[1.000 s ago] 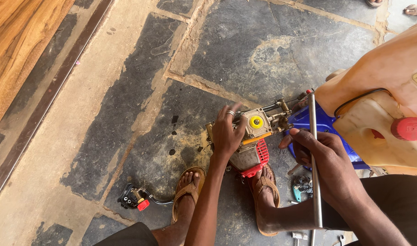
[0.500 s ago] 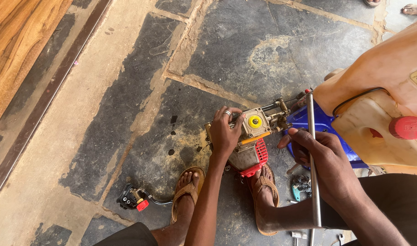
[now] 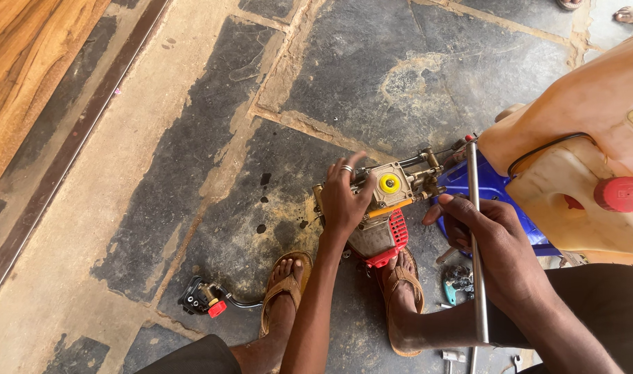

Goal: The person uses a T-handle wrench to tighten bolts on a small red and silver engine placed on the floor. They repeatedly adjust the wrench and apply torque to secure the engine components.

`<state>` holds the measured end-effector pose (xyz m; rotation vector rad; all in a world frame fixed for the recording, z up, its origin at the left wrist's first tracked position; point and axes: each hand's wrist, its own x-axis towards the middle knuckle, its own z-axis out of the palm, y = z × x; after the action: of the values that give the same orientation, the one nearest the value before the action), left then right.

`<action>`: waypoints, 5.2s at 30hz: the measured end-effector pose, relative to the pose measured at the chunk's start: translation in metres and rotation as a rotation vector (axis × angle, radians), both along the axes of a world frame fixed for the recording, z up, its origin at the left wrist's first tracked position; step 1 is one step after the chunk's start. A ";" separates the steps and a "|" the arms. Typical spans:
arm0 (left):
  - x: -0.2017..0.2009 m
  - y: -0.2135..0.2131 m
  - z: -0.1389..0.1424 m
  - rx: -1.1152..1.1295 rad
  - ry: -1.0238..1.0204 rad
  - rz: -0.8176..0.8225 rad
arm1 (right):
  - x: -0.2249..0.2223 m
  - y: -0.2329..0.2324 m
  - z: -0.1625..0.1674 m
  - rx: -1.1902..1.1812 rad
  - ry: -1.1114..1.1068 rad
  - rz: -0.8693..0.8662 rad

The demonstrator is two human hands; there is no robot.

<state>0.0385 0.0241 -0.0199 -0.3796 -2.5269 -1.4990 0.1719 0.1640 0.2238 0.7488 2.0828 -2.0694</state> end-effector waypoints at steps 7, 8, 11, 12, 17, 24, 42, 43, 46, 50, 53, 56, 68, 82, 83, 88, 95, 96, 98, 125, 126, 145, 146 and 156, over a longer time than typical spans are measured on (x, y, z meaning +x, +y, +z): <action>0.000 -0.001 0.001 -0.061 0.050 -0.016 | 0.000 0.000 -0.002 0.007 0.004 -0.001; 0.000 -0.001 0.000 -0.053 0.085 -0.025 | 0.000 0.000 -0.002 0.005 0.007 0.001; 0.001 0.000 0.000 -0.040 -0.031 0.033 | 0.000 0.001 -0.002 0.002 0.013 0.001; 0.001 0.000 0.000 -0.056 -0.016 0.034 | 0.000 0.000 -0.002 -0.002 0.011 -0.002; 0.001 0.000 0.001 -0.016 0.121 -0.002 | 0.000 -0.001 0.000 0.025 -0.015 0.002; 0.002 -0.001 -0.003 -0.082 0.049 0.020 | 0.000 0.000 0.000 0.025 -0.020 -0.005; 0.003 -0.002 0.007 -0.037 -0.013 -0.013 | 0.000 0.001 -0.002 0.043 -0.018 0.013; 0.003 -0.002 0.007 -0.050 -0.010 -0.016 | 0.000 0.001 -0.002 0.048 -0.020 0.011; 0.002 -0.001 0.005 -0.045 0.062 -0.010 | 0.000 0.000 -0.002 0.030 -0.031 0.007; -0.002 -0.004 0.002 0.092 0.094 0.069 | 0.000 -0.001 0.000 0.021 -0.013 0.013; -0.012 -0.019 0.003 0.570 -0.547 0.082 | 0.000 -0.004 0.003 0.035 -0.011 0.024; -0.020 -0.040 0.005 0.827 -0.492 0.006 | 0.000 -0.006 0.007 0.054 -0.027 0.037; -0.020 -0.049 0.019 0.399 -0.392 0.077 | 0.000 -0.007 0.016 0.083 -0.050 0.058; -0.020 0.007 0.070 0.275 -0.118 -0.240 | 0.003 -0.004 0.020 0.084 -0.061 0.049; -0.020 0.014 0.070 0.269 -0.009 -0.241 | 0.004 -0.004 0.021 0.102 -0.063 0.052; -0.026 0.038 0.066 0.202 0.052 -0.236 | 0.004 -0.004 0.023 0.110 -0.070 0.046; -0.030 0.043 0.058 0.016 -0.187 -0.195 | 0.006 0.000 0.026 0.134 -0.052 0.066; -0.029 0.042 0.057 0.053 -0.137 -0.204 | 0.006 0.000 0.026 0.137 -0.036 0.075; -0.029 0.040 0.053 0.131 -0.036 -0.219 | 0.008 0.001 0.028 0.150 -0.021 0.086; -0.032 0.033 0.034 0.176 -0.154 -0.344 | 0.009 0.001 0.032 0.150 -0.037 0.076; -0.033 0.032 0.035 0.177 -0.181 -0.346 | 0.009 0.001 0.032 0.161 -0.042 0.077; -0.036 0.037 0.023 0.210 -0.081 -0.355 | 0.008 -0.001 0.029 0.159 -0.062 0.076; -0.035 0.037 0.025 0.235 -0.131 -0.346 | 0.008 -0.001 0.029 0.158 -0.058 0.077; -0.033 0.042 0.020 0.192 0.017 -0.354 | 0.008 -0.001 0.028 0.141 -0.050 0.081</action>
<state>0.0053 0.0657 -0.0003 -0.8383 -2.3639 -1.8306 0.1798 0.1631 0.2514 0.7134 2.2111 -1.8593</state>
